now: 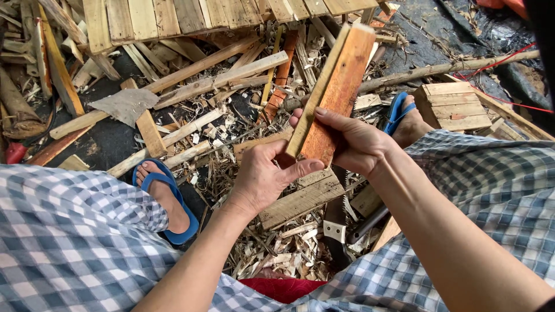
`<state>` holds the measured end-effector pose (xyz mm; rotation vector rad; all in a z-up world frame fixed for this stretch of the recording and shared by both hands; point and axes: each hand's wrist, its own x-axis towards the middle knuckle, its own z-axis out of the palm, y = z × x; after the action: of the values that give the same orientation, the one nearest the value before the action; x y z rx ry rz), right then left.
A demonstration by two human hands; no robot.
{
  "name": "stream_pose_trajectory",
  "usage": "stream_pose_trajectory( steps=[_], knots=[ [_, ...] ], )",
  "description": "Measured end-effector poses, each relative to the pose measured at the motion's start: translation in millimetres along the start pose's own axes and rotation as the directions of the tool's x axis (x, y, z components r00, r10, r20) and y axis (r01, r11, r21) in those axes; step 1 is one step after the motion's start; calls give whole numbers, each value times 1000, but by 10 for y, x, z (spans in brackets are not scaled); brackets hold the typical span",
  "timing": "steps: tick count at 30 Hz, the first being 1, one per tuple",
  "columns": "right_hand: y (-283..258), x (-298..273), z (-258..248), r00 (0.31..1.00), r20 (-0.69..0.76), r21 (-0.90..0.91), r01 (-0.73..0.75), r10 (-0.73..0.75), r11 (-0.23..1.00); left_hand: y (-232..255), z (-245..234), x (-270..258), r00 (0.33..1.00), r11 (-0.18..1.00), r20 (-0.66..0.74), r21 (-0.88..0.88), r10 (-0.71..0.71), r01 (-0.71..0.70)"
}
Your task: Sawing a wooden plank by hand using a small hand saw
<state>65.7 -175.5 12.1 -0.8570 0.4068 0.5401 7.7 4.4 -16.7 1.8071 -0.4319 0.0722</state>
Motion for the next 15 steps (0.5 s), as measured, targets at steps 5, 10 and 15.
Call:
stream_pose_trajectory(
  steps=[5,10,15],
  knots=[
    [48,-176,184,997,-39,-132,59,-64,990,-195,-24,1,967,978,149,65,-206,198],
    [282,-214,-54,979,-158,-301,78,-130,950,-82,-203,95,949,954,107,83,-295,287],
    [698,-37,-147,958,-108,-370,210,-267,905,47,-103,382,982,980,-93,99,-164,173]
  ],
)
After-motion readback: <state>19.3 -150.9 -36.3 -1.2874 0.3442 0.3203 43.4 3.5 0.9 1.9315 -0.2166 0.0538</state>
